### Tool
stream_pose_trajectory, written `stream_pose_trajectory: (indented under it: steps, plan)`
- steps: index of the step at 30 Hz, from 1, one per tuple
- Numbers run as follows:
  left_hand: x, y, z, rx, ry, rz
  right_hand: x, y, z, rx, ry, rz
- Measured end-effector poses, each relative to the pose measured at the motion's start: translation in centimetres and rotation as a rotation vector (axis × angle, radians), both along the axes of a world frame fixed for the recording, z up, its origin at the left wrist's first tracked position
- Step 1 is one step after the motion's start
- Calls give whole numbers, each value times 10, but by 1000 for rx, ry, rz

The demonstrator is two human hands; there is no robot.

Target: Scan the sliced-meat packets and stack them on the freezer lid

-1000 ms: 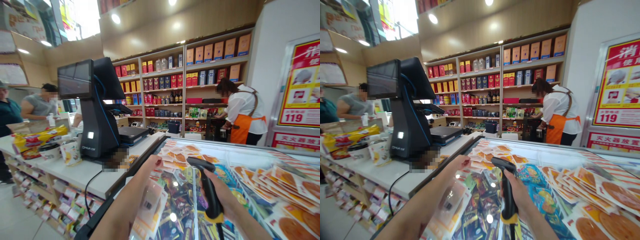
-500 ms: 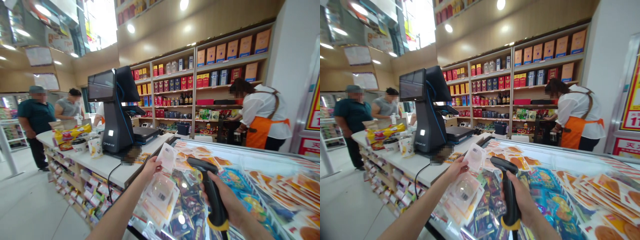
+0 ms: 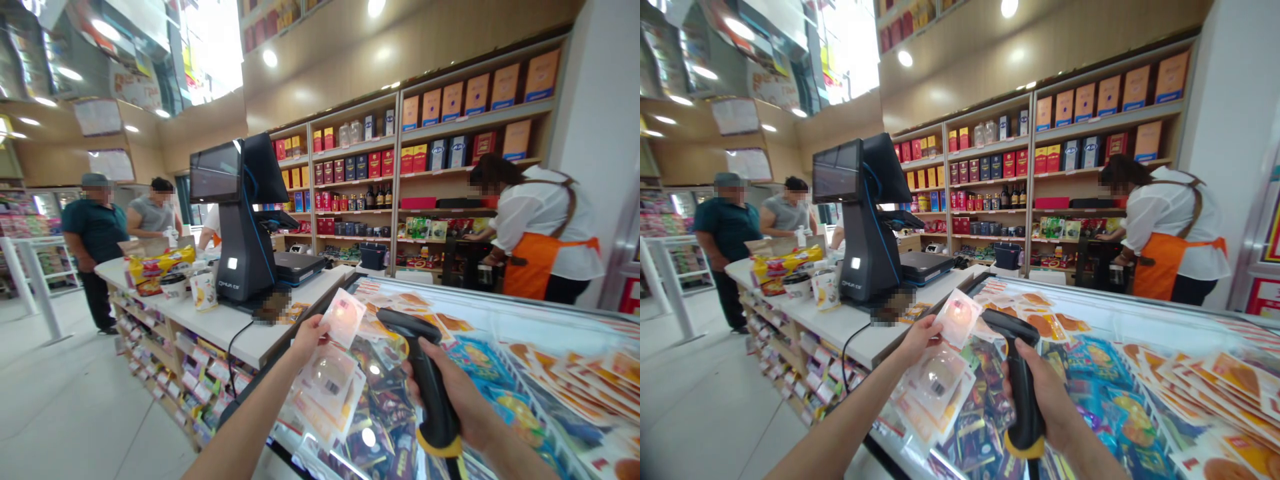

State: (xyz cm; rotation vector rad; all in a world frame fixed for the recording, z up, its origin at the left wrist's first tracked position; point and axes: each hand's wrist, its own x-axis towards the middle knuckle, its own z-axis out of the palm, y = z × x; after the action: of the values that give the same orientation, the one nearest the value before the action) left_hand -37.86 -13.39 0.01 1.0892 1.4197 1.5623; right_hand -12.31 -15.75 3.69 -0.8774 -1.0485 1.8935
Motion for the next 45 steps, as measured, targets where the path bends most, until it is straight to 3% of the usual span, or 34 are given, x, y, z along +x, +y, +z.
stream_pose_trajectory:
  steps: [7,13,22,26,28,31,34,39,45]
  plan:
    - [2,-8,10,21,76,-10,4,7,0,23,-4,-56]
    - [24,-26,25,-40,181,-112,20,22,3,-2,35,-150]
    - [56,-61,9,-186,320,-209,29,37,-8,5,39,-182]
    - [47,-81,9,-228,625,-217,29,38,-10,21,15,-213]
    - [43,-85,13,-212,810,-151,28,39,-11,24,-2,-217]
    - [43,-66,22,-180,859,-4,28,40,-13,24,-19,-238]
    - [47,-20,24,-271,761,49,28,40,-14,29,-42,-253]
    - [51,62,7,-476,632,45,30,43,-12,38,-67,-293]
    - [53,103,-13,-578,476,41,34,47,-13,32,-45,-294]
